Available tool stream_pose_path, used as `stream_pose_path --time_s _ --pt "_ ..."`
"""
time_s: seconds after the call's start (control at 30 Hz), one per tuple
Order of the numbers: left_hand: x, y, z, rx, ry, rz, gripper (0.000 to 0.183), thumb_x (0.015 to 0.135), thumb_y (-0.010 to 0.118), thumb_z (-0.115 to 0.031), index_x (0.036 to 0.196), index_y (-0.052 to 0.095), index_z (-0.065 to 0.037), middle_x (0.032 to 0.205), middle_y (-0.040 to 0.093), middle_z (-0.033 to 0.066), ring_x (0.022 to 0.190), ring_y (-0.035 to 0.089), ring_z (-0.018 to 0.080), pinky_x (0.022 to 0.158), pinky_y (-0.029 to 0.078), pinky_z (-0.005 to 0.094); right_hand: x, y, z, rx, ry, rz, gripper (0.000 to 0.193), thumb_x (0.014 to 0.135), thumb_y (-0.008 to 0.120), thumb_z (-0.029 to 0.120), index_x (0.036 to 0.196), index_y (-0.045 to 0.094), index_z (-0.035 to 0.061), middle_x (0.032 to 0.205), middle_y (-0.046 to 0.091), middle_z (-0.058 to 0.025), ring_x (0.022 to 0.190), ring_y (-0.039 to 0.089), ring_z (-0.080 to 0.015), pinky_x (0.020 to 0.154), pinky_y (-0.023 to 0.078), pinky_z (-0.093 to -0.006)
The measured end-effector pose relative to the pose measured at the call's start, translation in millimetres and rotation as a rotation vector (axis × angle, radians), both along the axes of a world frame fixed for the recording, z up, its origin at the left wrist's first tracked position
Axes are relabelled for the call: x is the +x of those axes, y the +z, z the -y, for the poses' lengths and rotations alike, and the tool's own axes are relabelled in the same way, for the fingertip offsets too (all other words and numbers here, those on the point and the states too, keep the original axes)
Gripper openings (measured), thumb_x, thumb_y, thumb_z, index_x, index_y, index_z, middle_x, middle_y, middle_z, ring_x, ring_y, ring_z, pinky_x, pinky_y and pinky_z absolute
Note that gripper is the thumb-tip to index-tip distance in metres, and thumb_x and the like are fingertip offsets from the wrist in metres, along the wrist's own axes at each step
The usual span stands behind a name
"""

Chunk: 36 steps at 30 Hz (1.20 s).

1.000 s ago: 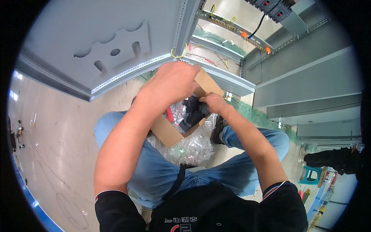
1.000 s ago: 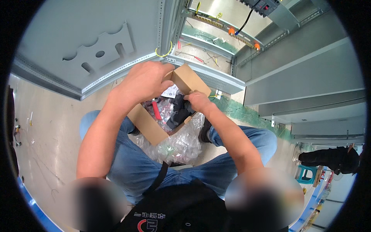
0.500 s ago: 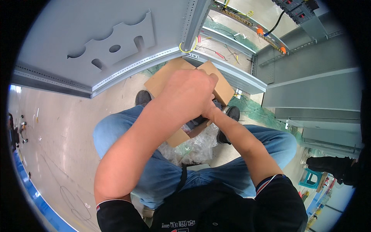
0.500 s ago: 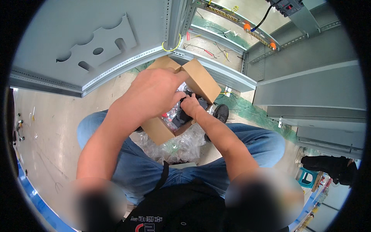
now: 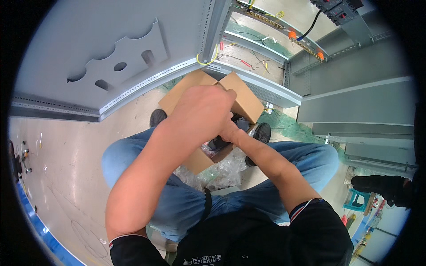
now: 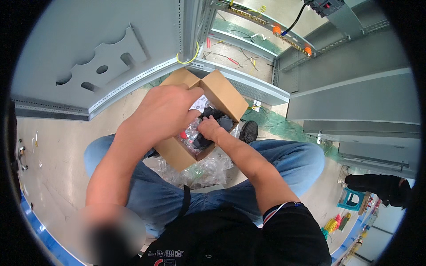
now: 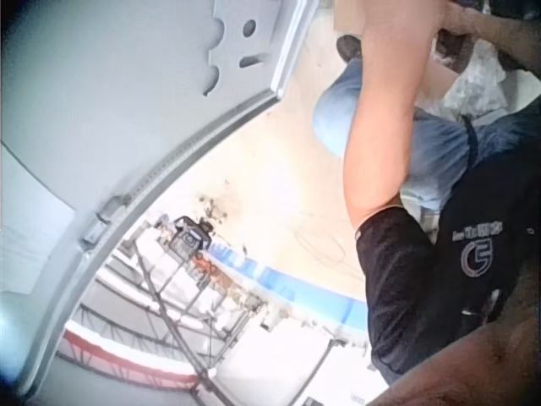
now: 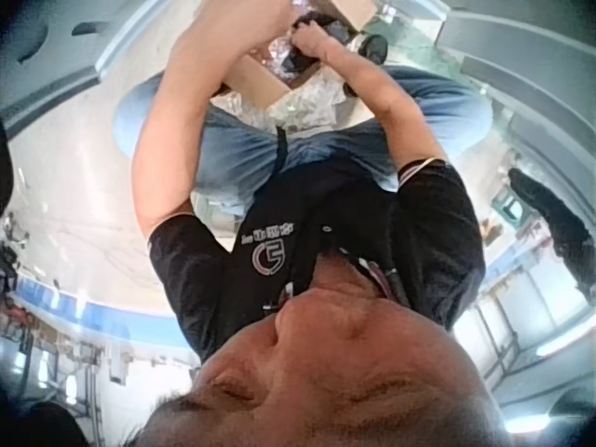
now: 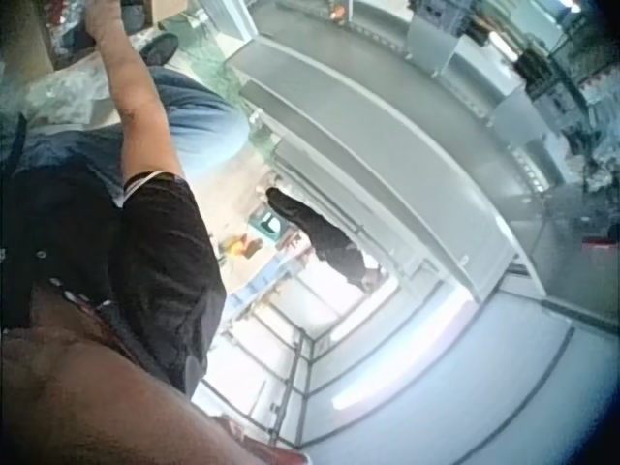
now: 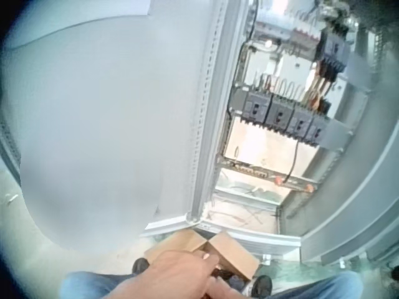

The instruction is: The person unpacks small black electrical components from a cardboard box and installs them into an open electrical panel. They use a red utility knife to open plastic packaging and then place the components onto a DIN rail inside the panel.

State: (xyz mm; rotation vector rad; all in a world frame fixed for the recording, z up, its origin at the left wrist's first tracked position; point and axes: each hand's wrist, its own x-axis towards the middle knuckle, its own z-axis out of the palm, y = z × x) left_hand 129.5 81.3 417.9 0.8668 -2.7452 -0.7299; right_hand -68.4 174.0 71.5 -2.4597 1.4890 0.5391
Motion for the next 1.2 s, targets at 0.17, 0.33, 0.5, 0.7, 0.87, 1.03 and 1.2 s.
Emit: stream_pose_path --time_s 0.17,0.33,0.5,0.7,0.87,1.03,1.2 --pt "-6 1 3 -0.030 -0.001 0.003 0.026 0.086 0.074 -0.016 0.106 0.066 -0.001 0.089 0.070 0.0192 0.090 0.069 0.0407 0.079 0.055 0.0498 -45 75 22 0.059 0.040 -0.013 0.019 0.082 0.072 0.016 0.099 0.081 0.0158 0.107 0.076 -0.0065 0.111 0.068 -0.0273 0.091 0.053 -0.0444" --pt "-12 0 10 -0.060 -0.031 0.013 0.027 0.086 0.074 -0.015 0.109 0.067 -0.003 0.090 0.071 0.0184 0.092 0.069 0.0414 0.080 0.055 0.0505 -80 69 17 0.054 0.120 -0.089 0.013 0.082 0.072 0.019 0.093 0.079 0.0150 0.104 0.076 -0.0066 0.106 0.069 -0.0260 0.091 0.054 -0.0410" --pt "-21 1 13 -0.070 -0.027 0.059 0.031 0.086 0.075 -0.018 0.114 0.069 -0.007 0.099 0.072 0.0179 0.100 0.069 0.0400 0.084 0.056 0.0508 -92 49 -1 -0.109 0.109 0.043 0.010 0.081 0.069 0.015 0.078 0.078 0.0139 0.086 0.076 -0.0075 0.089 0.076 -0.0279 0.074 0.062 -0.0445" --pt "-24 -3 23 -0.029 -0.023 0.074 0.034 0.088 0.073 -0.027 0.117 0.067 -0.011 0.102 0.073 0.0191 0.100 0.069 0.0416 0.084 0.056 0.0531 -94 51 14 0.020 -0.016 0.094 0.012 0.079 0.071 0.014 0.088 0.079 0.0153 0.091 0.077 -0.0117 0.091 0.076 -0.0354 0.078 0.062 -0.0488" --pt "-36 2 18 -0.039 -0.062 0.138 0.037 0.091 0.073 -0.030 0.120 0.068 -0.007 0.103 0.074 0.0218 0.101 0.069 0.0427 0.086 0.054 0.0521 -104 57 3 0.133 -0.127 0.187 0.018 0.081 0.069 0.012 0.097 0.078 0.0119 0.099 0.077 -0.0134 0.100 0.074 -0.0370 0.083 0.060 -0.0505" --pt "-36 4 17 0.071 -0.038 0.131 0.046 0.093 0.072 -0.034 0.129 0.067 -0.005 0.108 0.074 0.0240 0.106 0.069 0.0435 0.091 0.054 0.0502 -97 94 13 0.221 -0.211 0.180 0.027 0.077 0.071 0.011 0.103 0.077 0.0095 0.103 0.077 -0.0149 0.105 0.073 -0.0370 0.086 0.059 -0.0501" --pt "-53 -21 22 0.338 0.342 -0.338 0.073 0.096 0.073 -0.045 0.154 0.050 -0.008 0.121 0.072 0.0167 0.106 0.071 0.0333 0.089 0.056 0.0428 -99 231 47 0.049 -0.551 0.454 0.043 0.074 0.078 0.028 0.111 0.074 0.0074 0.103 0.075 -0.0204 0.101 0.072 -0.0405 0.086 0.057 -0.0484"
